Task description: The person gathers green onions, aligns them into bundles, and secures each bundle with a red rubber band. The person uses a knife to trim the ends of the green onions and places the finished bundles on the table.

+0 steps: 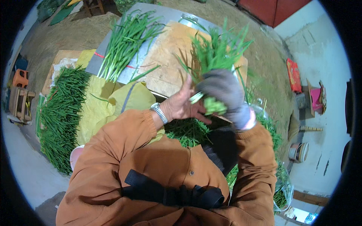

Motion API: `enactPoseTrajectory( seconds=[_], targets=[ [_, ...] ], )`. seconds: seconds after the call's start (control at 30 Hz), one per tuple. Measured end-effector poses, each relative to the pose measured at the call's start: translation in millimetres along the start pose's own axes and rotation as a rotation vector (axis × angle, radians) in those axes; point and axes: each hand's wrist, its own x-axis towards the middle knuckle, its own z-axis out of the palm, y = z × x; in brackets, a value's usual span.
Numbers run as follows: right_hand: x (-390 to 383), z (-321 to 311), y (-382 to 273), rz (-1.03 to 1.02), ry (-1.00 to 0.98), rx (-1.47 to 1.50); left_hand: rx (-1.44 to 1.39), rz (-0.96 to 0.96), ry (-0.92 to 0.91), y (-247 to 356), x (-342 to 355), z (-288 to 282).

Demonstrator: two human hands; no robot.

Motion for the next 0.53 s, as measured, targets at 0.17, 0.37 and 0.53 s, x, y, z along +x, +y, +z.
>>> enactPoseTrajectory(
  seconds=[0.17,0.37,0.53],
  targets=[
    [-70,45,-40,0.392,-0.272,0.018,-0.044,0.044,0.411,-9,11,-44],
    [-117,53,-53,1.537,0.547,1.176,0.043,-0.013,0.282,-5,13,-48],
    [-111,69,-25,1.413,0.397,1.278,0.648,-0.045,0.266,-11,15,-15]
  ],
)
